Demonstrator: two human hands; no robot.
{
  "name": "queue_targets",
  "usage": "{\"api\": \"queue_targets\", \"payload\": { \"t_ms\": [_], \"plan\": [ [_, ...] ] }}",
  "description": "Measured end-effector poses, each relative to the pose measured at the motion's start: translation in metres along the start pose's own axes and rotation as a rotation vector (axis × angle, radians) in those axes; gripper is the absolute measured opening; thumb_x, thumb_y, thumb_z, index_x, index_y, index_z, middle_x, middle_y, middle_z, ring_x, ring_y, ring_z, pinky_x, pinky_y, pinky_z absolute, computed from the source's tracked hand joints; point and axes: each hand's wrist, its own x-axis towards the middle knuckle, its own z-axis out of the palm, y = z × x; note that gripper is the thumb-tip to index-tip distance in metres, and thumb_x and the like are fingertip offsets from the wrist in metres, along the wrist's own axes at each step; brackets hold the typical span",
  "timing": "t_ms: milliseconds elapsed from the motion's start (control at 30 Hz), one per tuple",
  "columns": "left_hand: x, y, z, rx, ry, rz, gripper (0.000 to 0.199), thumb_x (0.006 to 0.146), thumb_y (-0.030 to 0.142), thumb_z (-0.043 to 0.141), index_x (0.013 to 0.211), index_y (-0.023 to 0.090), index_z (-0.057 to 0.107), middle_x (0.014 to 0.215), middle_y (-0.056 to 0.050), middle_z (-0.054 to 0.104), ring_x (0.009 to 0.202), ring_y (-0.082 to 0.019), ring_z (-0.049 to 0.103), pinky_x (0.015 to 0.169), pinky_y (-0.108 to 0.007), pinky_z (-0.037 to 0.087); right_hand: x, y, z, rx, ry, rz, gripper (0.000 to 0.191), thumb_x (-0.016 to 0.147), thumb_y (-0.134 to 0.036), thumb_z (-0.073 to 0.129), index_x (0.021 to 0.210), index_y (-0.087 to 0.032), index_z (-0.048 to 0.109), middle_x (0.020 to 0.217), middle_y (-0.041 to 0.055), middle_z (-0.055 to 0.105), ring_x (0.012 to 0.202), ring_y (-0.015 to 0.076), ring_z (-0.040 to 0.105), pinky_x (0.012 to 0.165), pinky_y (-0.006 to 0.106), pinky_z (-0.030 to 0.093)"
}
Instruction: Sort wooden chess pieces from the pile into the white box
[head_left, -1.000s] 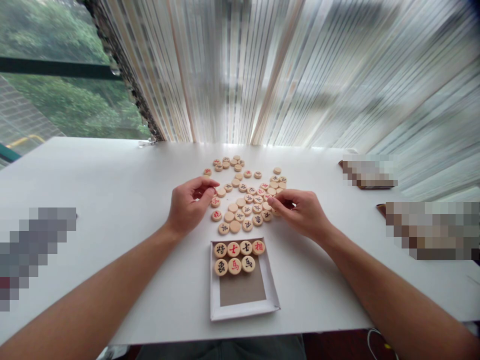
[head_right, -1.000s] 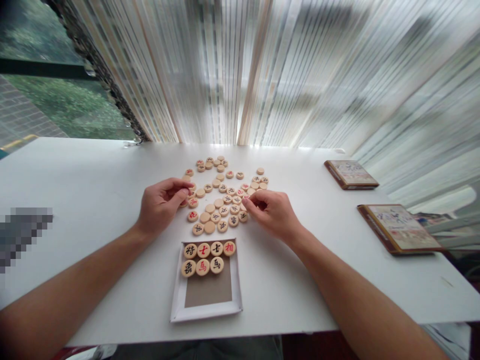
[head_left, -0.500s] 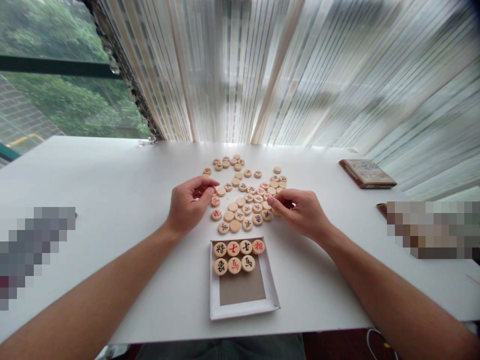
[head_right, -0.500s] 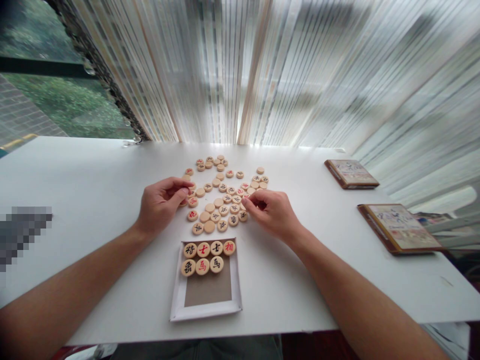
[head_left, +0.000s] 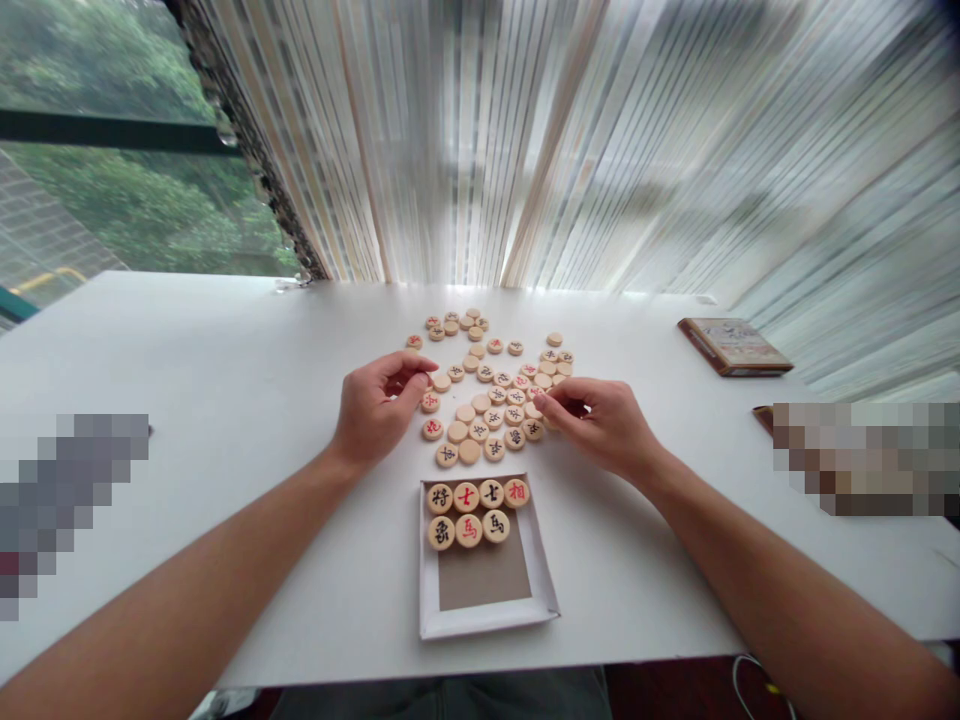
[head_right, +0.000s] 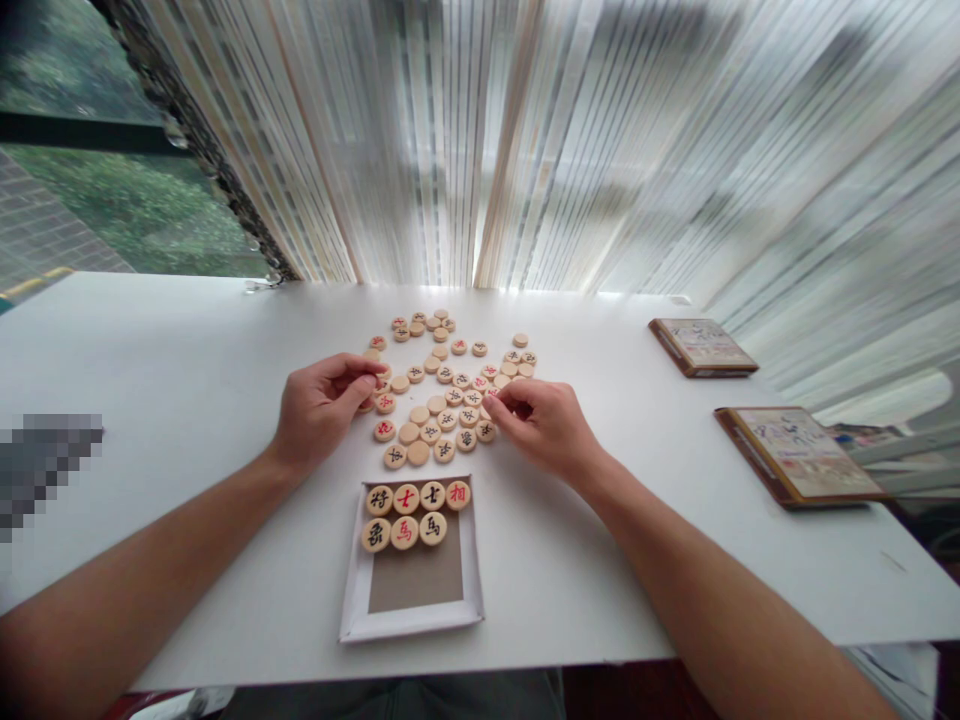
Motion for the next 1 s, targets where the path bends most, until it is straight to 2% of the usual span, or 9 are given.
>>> {"api": "queue_targets", "payload": {
  "t_ms": [1000],
  "plan": [
    [-0.0004, -0.0006, 0.0003, -0.012, 0.003, -0.012, 0.02, 0.088, 0.024, 0.066, 0.097, 0.016, 0.081, 0.084, -0.006, 0.079, 0.067, -0.015, 0.07, 0.056, -0.023, 0.053, 0.0003, -0.002, -0.0011, -0.014, -0.003, -0.004, 0.041, 0.097, -0.043, 0.066, 0.064, -0.019, 0.064, 0.055, -0.0007, 0.058, 0.051, 0.0122, 0.045, 0.051, 0.028, 0.035]
  ]
}}
